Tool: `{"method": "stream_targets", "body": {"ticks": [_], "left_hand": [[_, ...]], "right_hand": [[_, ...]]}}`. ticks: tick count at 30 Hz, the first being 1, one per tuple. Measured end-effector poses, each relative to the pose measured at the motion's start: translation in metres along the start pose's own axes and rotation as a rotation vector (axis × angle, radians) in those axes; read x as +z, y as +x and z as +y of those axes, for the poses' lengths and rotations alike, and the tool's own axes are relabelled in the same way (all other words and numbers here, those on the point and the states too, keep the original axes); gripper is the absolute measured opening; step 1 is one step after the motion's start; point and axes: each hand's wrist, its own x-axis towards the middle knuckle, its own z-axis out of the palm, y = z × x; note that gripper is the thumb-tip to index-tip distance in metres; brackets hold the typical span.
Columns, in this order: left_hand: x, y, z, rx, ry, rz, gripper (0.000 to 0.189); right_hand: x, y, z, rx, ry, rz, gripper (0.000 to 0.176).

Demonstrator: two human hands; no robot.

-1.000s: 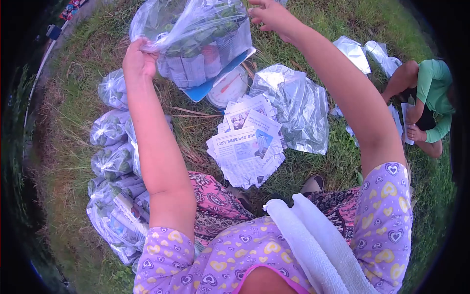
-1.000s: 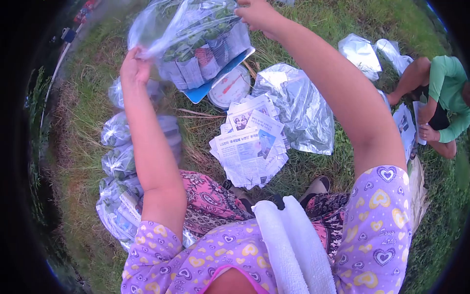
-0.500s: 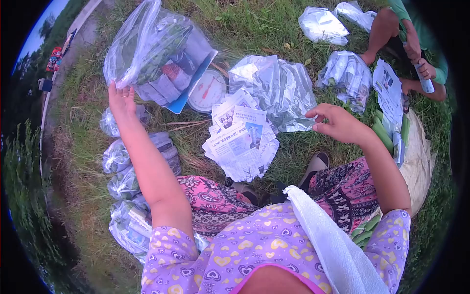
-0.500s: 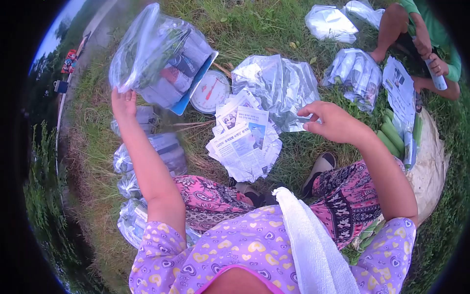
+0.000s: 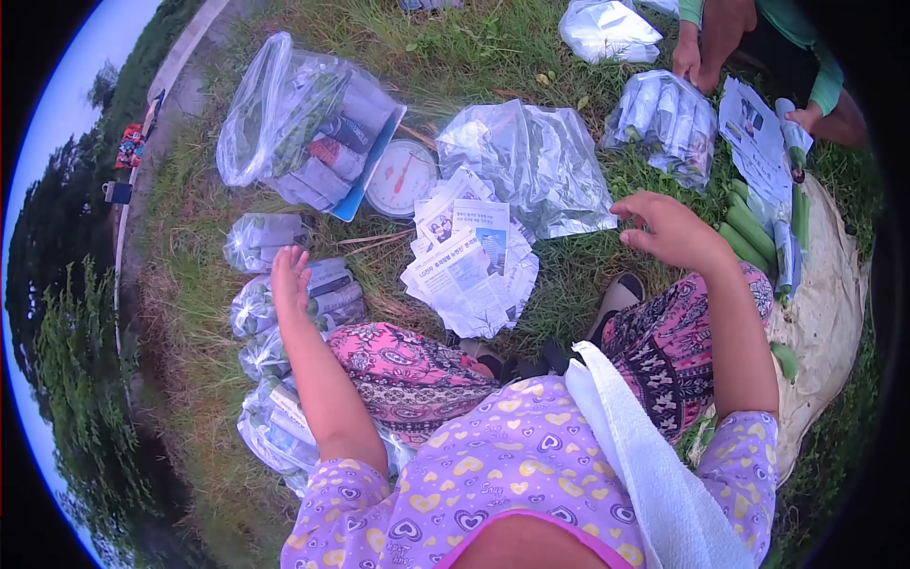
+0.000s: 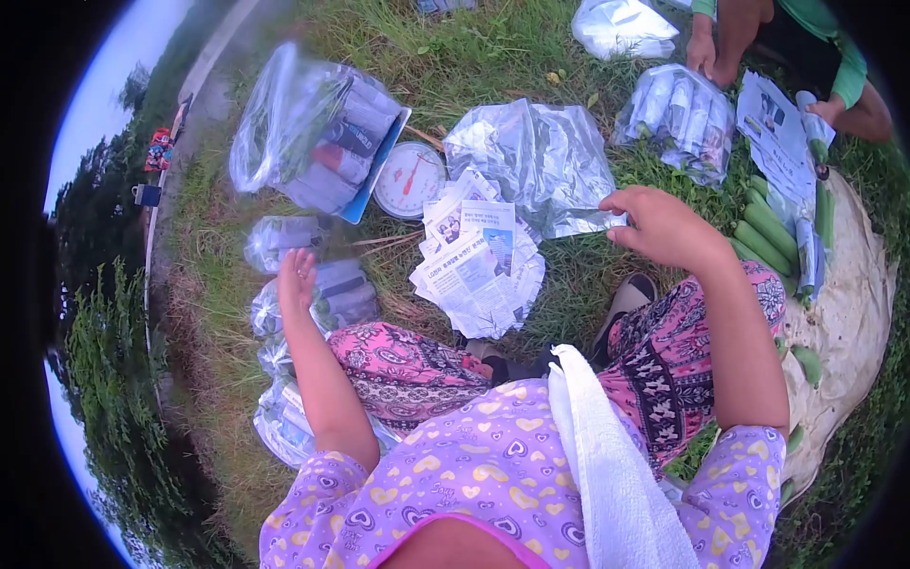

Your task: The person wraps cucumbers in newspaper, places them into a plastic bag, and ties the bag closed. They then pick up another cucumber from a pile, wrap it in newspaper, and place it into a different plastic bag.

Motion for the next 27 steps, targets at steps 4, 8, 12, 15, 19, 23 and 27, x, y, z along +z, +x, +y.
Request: {"method": "stream_targets", "body": {"ticks": [4, 8, 12, 15, 19, 23, 27], "left_hand": [[0.004, -0.032, -0.019, -0.052, 0.444, -0.066, 0.06], [0.016, -0.025, -0.042, -0.034, 0.854, -0.25, 0.057], [0.021, -0.02, -0.05, -0.189, 0.937, -0.405, 0.046], [0.026, -0.016, -0.051, -0.186, 0.971, -0.466, 0.043], [0.036, -0.015, -0.055, -0.197, 1.045, -0.538, 0.041], [0.039, -0.016, -0.054, -0.198, 1.098, -0.574, 0.038], [0.046, -0.017, -0.054, -0.199, 1.105, -0.582, 0.035]], "right_hand": [[-0.003, -0.007, 0.012, -0.071, -0.1, 0.102, 0.039], [-0.042, -0.029, 0.025, -0.017, 0.021, 0.353, 0.041], [-0.05, -0.088, 0.044, 0.031, 0.016, 0.98, 0.037], [-0.006, -0.131, 0.069, 0.193, 0.134, 1.048, 0.036], [0.076, -0.172, 0.087, 0.142, 0.743, 1.008, 0.046], [0.146, -0.203, 0.092, 0.144, 1.089, 0.977, 0.055], [0.188, -0.235, 0.092, 0.474, 1.497, 0.719, 0.05]]}}
